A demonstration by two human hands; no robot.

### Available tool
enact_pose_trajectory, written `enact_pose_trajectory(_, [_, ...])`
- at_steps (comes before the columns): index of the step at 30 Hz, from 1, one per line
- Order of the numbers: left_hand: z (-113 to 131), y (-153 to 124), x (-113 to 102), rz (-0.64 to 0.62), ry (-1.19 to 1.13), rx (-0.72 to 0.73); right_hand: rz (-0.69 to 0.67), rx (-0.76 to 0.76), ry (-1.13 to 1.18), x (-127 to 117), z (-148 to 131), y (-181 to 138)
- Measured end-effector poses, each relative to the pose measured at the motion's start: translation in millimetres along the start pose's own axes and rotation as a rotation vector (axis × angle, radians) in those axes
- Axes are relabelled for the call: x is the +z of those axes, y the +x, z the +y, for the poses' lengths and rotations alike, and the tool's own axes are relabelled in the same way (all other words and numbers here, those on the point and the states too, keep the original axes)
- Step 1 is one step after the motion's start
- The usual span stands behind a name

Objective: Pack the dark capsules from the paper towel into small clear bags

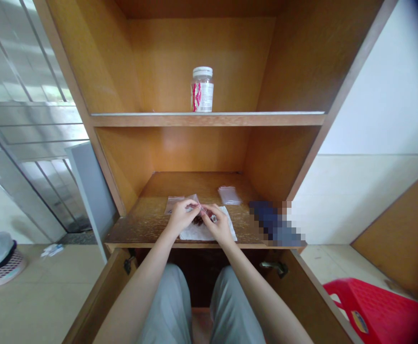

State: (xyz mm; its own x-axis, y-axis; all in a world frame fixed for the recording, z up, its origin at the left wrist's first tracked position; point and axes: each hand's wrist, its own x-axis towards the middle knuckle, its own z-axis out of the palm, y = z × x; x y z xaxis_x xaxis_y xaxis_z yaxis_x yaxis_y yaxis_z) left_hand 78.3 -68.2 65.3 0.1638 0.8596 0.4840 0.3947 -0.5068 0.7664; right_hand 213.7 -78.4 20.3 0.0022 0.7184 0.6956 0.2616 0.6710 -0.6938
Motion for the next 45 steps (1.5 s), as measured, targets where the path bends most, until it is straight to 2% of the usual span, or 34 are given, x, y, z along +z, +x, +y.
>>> enact_pose_trajectory(10, [-2,-3,2,-0.056,0.103,0.068,0.009,0.013,0.003,2,5,1])
enact_pose_trajectory(24, [6,-6,8,-0.056,0.326,0.157,0.007,0.039,-0.037,3,8,-1])
enact_pose_trajectory(31, [8,-9,9,-0.007,0.436,0.164,0.131,0.076,-0.087,4,16,-2])
enact_pose_trajectory(37, [11,-10,4,0.046,0.472,0.133,0.275,0.186,-0.111,4,24,-3])
enact_pose_trajectory(41, [18,-12,2,0.095,0.553,0.143,0.239,0.134,-0.072,4,18,-2])
enact_pose_trajectory(45, [22,-12,1,0.079,0.576,0.17,0.125,0.002,-0.002,2,9,-1])
